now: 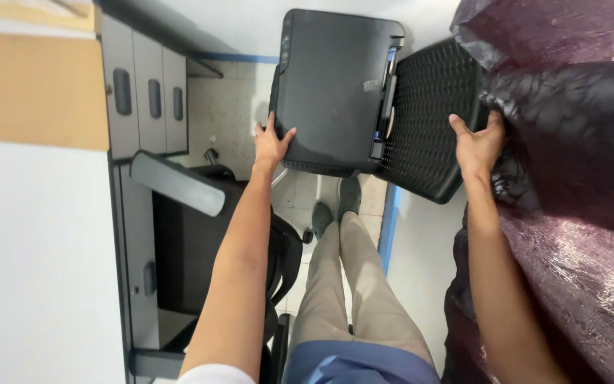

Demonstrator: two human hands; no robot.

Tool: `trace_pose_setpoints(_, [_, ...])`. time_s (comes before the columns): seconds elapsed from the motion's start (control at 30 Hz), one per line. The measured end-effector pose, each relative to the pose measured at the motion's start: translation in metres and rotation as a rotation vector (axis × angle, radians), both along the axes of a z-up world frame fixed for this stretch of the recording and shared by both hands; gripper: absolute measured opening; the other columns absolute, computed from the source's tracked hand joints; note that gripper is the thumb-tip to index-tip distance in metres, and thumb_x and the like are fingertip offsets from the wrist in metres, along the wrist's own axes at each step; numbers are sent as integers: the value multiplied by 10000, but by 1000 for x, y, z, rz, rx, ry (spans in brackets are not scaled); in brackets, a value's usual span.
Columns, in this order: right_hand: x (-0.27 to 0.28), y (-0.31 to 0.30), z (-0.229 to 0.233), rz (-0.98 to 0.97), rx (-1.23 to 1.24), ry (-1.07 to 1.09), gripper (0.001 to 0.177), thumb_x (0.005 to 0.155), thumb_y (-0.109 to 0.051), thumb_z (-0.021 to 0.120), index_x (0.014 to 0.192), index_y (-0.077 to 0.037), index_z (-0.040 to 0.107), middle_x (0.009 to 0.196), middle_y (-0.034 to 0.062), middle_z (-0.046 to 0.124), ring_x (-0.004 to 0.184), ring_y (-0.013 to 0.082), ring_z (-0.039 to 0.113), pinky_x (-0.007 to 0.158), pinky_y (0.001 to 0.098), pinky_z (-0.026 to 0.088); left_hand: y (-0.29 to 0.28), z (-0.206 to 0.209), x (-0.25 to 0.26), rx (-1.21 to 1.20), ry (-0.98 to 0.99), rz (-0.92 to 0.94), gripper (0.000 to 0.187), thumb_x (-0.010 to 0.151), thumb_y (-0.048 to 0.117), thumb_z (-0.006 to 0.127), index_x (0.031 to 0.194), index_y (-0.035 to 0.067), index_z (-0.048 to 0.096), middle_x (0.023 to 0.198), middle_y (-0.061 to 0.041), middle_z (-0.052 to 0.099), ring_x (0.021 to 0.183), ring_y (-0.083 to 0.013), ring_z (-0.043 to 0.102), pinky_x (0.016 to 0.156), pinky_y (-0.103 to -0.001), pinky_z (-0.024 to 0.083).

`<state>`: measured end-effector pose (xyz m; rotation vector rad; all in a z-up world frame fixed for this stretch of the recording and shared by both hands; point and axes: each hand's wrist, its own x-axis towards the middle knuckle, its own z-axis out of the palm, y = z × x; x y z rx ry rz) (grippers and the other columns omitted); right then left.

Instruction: Organize office supplies including paper reams and pencils, then move an office chair.

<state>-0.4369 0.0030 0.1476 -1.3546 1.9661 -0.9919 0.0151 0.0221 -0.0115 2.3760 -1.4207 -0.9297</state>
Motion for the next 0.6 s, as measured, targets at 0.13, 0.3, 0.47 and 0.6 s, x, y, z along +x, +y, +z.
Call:
trace_pose_setpoints(0.13, [-25,1,-56,68,-134,253,711,829,-198,977,1283,186,586,1281,343,644,1219,441,613,1074,456,428,4,-13,11,19,54,-14,953,804,567,838,1557,180,401,1512,-399,344,1340,-493,487,1143,-491,438])
trace_pose_setpoints(0.3, [-5,4,-23,17,1,157,708,856,-238,955,1315,151,582,1322,320,640,1266,397,606,1119,429,421,-12,66,-9,356,-2,32,987,836,549,766,1600,238,224,1543,-289,327,1348,-474,469,1102,-538,432])
trace_pose_setpoints(0.47, [0,2,-16,-1,98,65,626,920,-283,897,1355,67,616,1371,245,689,1287,324,658,1162,381,470,-13,40,18,520,-116,-219,935,924,453,700,1602,136,139,1514,-246,390,1338,-420,471,1056,-575,421])
trace_pose_setpoints(0.6, [3,-4,-13,-26,85,35,702,909,-260,932,1384,86,548,1399,261,618,1284,354,606,1093,406,450,-9,13,33,365,-162,-555,784,956,403,688,1512,-31,344,1371,-245,609,1278,-374,592,1062,-447,500])
